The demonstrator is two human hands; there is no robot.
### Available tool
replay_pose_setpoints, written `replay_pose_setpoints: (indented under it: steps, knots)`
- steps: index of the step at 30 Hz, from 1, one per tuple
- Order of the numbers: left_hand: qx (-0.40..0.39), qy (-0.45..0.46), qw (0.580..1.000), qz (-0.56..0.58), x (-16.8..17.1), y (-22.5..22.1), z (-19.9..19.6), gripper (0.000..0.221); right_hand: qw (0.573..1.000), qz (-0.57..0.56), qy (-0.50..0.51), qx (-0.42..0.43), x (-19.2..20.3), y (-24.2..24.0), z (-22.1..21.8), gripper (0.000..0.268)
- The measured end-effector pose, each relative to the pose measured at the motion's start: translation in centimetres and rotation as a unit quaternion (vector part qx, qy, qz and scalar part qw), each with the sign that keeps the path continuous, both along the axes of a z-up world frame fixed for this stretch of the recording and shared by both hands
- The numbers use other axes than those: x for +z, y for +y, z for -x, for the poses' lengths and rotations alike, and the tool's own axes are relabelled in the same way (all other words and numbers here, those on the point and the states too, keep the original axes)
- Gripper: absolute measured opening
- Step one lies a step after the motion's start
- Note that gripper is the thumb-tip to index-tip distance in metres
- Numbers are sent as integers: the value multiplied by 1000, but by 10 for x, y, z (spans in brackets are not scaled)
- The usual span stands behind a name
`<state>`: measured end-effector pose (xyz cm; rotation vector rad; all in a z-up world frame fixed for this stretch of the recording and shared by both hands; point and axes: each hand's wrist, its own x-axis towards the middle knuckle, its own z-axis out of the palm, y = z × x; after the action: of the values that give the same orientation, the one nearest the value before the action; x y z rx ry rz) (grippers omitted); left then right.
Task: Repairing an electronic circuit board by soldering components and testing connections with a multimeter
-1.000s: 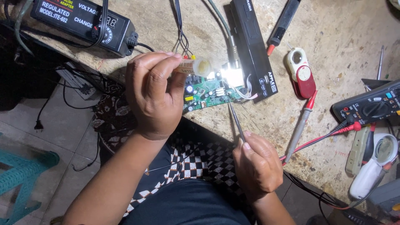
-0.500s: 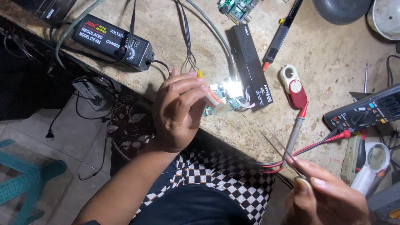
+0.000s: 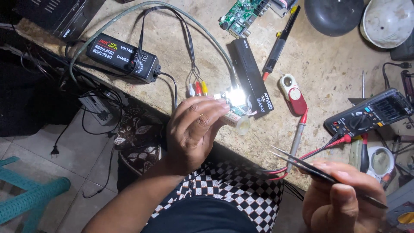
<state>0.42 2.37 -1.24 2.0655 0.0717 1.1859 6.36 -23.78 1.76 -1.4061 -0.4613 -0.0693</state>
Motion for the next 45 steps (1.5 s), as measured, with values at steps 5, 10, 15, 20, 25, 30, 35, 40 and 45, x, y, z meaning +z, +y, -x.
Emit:
replay_pose_setpoints:
  steps: [5, 10, 15, 20, 25, 30, 35, 40, 45]
  knots:
    - [-7, 0, 1000, -15, -4, -1, -2, 30, 979, 147, -108, -94, 24, 18, 20, 18]
    - [-16, -28, 999, -25, -4, -1, -2, 30, 943, 285, -169, 21, 50, 29, 24, 8]
    - [-33, -16, 999, -23, -1, -1, 2, 29, 947, 283, -152, 24, 48, 37, 24, 11]
    - [-40, -19, 998, -32, 0, 0, 4, 30, 939, 299, -168, 35, 49, 49, 22, 11]
    - [-39, -11, 999, -9, -3, -3, 3, 21, 938, 301, -169, 30, 43, 49, 21, 11]
    - [-46, -10, 999, -15, -7, -1, 5, 29, 956, 270, -117, 5, 36, 47, 27, 10]
    - [-43, -14, 999, -13, -4, 0, 5, 26, 959, 264, -85, -50, 34, 52, 33, 8]
    - [-58, -6, 998, -13, -9, 1, 6, 31, 961, 260, -81, -53, 32, 54, 33, 8]
    - [-59, -5, 998, -14, -6, 2, 7, 30, 963, 242, -41, -112, 18, 54, 35, 12]
